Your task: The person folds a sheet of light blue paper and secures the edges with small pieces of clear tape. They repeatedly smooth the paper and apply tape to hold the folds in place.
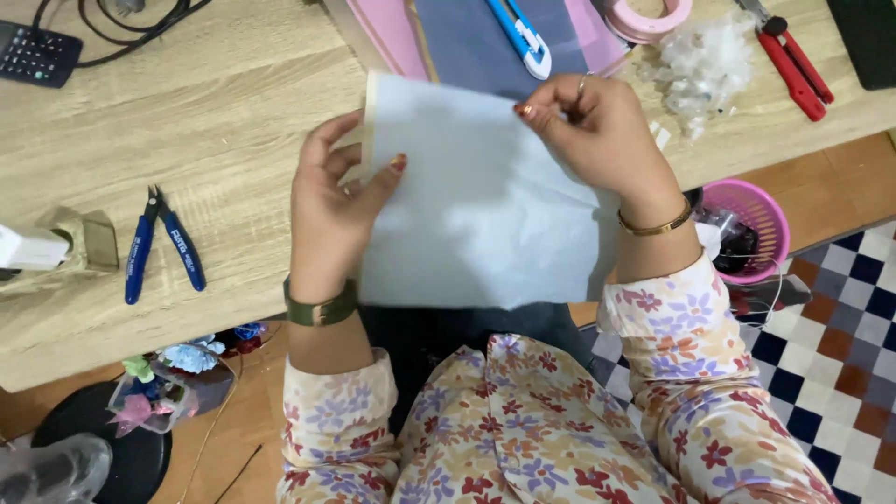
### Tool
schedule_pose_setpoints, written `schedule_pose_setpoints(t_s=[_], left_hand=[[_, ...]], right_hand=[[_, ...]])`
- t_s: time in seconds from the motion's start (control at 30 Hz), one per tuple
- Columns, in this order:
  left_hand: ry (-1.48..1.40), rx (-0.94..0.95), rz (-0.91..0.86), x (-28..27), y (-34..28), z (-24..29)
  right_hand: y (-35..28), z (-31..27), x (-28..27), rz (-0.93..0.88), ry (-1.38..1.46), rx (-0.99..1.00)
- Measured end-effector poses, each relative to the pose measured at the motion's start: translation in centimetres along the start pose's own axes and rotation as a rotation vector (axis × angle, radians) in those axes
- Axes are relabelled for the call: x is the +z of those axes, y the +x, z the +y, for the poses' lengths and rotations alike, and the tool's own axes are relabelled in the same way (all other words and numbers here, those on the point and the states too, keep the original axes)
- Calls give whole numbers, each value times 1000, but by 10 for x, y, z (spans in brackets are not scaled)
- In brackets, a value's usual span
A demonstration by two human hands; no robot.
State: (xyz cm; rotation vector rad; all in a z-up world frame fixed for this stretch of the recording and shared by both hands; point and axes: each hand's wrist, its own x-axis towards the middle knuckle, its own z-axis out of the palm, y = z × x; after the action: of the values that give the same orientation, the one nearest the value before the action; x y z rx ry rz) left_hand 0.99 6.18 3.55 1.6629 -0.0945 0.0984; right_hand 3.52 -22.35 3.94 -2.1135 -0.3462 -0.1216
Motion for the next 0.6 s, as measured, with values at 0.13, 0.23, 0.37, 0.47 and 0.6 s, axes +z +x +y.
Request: schedule_pose_setpoints(t_s=[0.13, 0.23, 0.37, 0.47, 0.6], left_hand=[[-184, -72, -145, -31, -10, -30], [-189, -33, -190, -24, -16, -29], [-256, -163, -146, 1, -11, -43], [-227, -148, -134, 20, -10, -39], [-104, -151, -9, 28, -6, -35]], right_hand=[[8, 14, 5, 231, 44, -38], [15, 33, 11, 399, 186, -36], [18, 37, 13, 556, 258, 31], [16, 38, 14, 580, 242, 52], [8, 52, 8, 625, 189, 89]])
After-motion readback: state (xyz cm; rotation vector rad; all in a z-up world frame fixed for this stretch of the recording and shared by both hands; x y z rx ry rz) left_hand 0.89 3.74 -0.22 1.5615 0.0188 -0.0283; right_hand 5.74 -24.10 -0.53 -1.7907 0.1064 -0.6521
